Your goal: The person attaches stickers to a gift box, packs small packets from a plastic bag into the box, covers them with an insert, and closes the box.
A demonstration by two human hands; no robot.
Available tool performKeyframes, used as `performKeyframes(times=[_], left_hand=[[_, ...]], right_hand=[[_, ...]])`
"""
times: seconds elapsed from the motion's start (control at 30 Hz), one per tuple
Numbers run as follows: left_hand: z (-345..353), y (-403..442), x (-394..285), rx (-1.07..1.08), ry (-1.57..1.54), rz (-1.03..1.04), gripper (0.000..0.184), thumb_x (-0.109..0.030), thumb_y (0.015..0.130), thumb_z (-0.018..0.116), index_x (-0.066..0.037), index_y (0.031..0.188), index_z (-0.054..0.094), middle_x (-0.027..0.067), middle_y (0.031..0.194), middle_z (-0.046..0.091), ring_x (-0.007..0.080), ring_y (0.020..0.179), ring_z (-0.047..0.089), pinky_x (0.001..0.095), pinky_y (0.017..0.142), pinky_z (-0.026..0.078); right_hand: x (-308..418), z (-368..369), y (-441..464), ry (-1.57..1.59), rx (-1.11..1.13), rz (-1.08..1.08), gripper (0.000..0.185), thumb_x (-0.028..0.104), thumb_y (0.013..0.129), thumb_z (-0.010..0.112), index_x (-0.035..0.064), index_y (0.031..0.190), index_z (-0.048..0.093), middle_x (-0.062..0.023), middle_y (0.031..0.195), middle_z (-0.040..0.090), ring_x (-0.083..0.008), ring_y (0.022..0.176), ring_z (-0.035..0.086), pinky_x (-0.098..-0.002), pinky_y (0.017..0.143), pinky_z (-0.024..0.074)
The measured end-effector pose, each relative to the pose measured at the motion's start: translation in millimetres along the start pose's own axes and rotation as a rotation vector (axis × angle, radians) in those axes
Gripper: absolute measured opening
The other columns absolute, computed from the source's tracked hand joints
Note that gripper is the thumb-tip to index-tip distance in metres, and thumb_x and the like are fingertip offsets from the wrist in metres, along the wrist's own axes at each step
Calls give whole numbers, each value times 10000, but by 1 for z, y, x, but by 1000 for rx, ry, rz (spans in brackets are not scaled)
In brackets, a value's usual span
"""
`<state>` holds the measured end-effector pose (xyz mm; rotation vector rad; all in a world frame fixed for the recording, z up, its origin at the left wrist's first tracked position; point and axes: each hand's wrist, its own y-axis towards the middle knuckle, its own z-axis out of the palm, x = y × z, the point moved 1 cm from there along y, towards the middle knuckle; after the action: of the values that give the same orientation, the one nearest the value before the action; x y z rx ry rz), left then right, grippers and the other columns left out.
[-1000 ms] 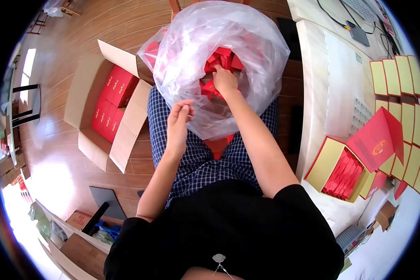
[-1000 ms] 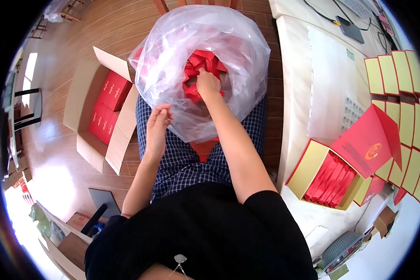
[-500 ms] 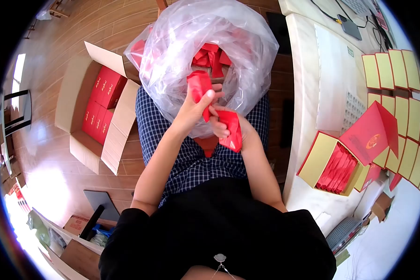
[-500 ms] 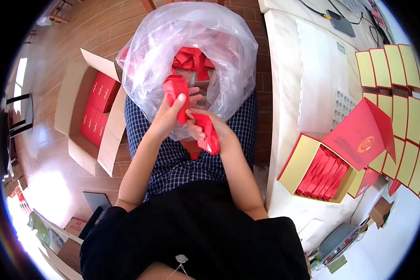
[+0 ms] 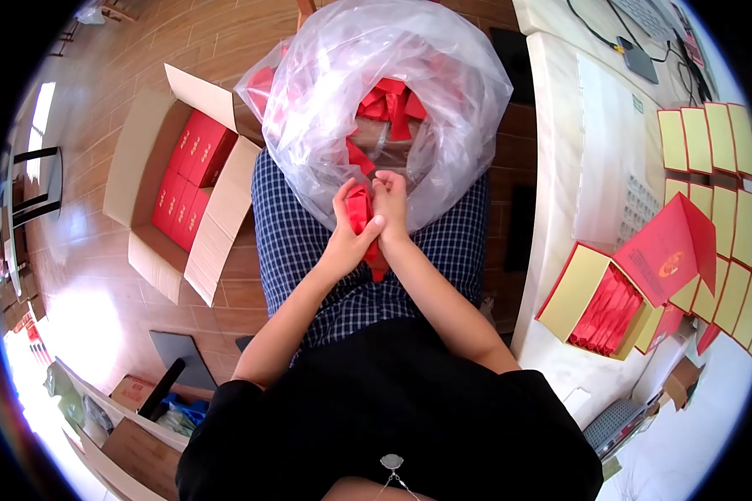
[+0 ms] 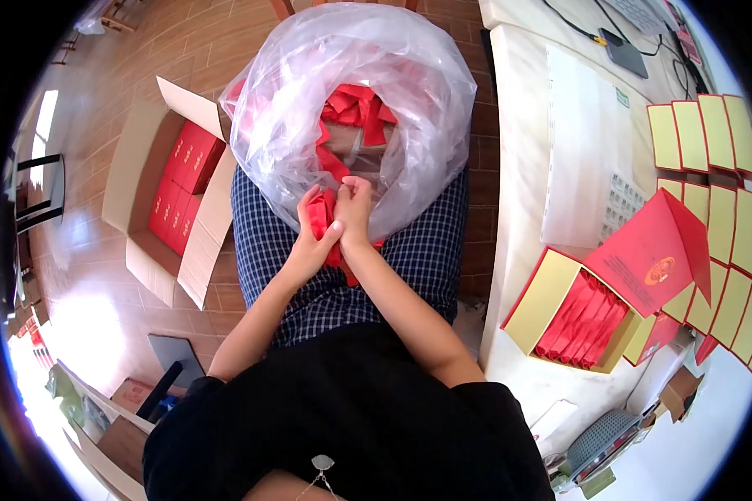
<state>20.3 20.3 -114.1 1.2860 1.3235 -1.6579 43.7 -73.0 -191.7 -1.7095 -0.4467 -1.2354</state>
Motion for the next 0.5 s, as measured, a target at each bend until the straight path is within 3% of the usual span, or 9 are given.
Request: performKeyframes(times=[0.03,0.13,0.17,0.2,0.23,0.3,0.33,0.43,0.5], left_hand=[[-6,-2,4,30,-73,-27,808,-254,884,650,-61,1447,104,207,1387,327,284,1294,369,386,1075,311],[-19,-11,27,8,-220,-185,784,-249,888,654,-87,1445,126,179,1337,382,243,1206,455,356,1010,390],[-18,-14,9,-9,-314,-304,767,-234,883,667,-109,1436,149,141,1229,466,191,1043,549,320,886,478],[-17,-13,11,-11,-310,-305,767,-234,883,667,-109,1436,149,141,1229,466,191,1043,549,320,886,478],[-18,-12,16,-59,-324,-274,751,-221,880,671,-112,1425,166,128,1180,491,178,978,569,312,831,499],[-18,-9,6,-121,-373,-267,720,-201,869,683,-106,1397,204,116,1111,530,174,914,600,313,767,527],[-19,-7,1,-127,-375,-263,720,-201,869,683,-106,1397,204,116,1111,530,174,914,600,313,767,527],[-23,0,1,-185,-411,-263,699,-188,861,690,-91,1373,226,103,1081,554,182,918,611,309,755,529],[-26,6,6,-207,-422,-223,679,-188,870,684,-71,1357,225,101,1069,561,184,902,615,312,755,530]], right_hand=[[-6,0,4,-3,2,7,200,90,894,537,16,1080,546,-140,1025,574,-232,936,560,-330,850,448],[-6,11,31,-433,95,-361,258,97,861,585,20,1103,537,-190,1064,575,-317,991,556,-395,886,442],[-18,15,47,-568,13,-441,247,104,844,603,18,1070,556,-196,1046,588,-345,982,559,-419,880,443],[-23,21,57,-700,-70,-521,236,110,827,622,16,1038,574,-202,1028,602,-374,972,561,-442,875,445],[-27,21,68,-696,-69,-522,236,110,827,622,16,1038,574,-202,1028,602,-374,972,561,-442,875,445],[-29,15,83,-780,230,-133,173,120,808,640,14,941,610,-188,970,629,-377,935,577,-448,847,456],[-29,12,84,-782,236,-137,173,120,808,640,14,941,610,-188,970,629,-377,935,577,-448,847,456],[-6,-2,57,-807,175,-597,121,116,830,621,0,856,599,-188,889,610,-386,846,588,-461,769,469],[22,-15,24,-764,122,-664,97,83,830,613,-7,837,579,-184,872,598,-383,825,587,-456,744,473]])
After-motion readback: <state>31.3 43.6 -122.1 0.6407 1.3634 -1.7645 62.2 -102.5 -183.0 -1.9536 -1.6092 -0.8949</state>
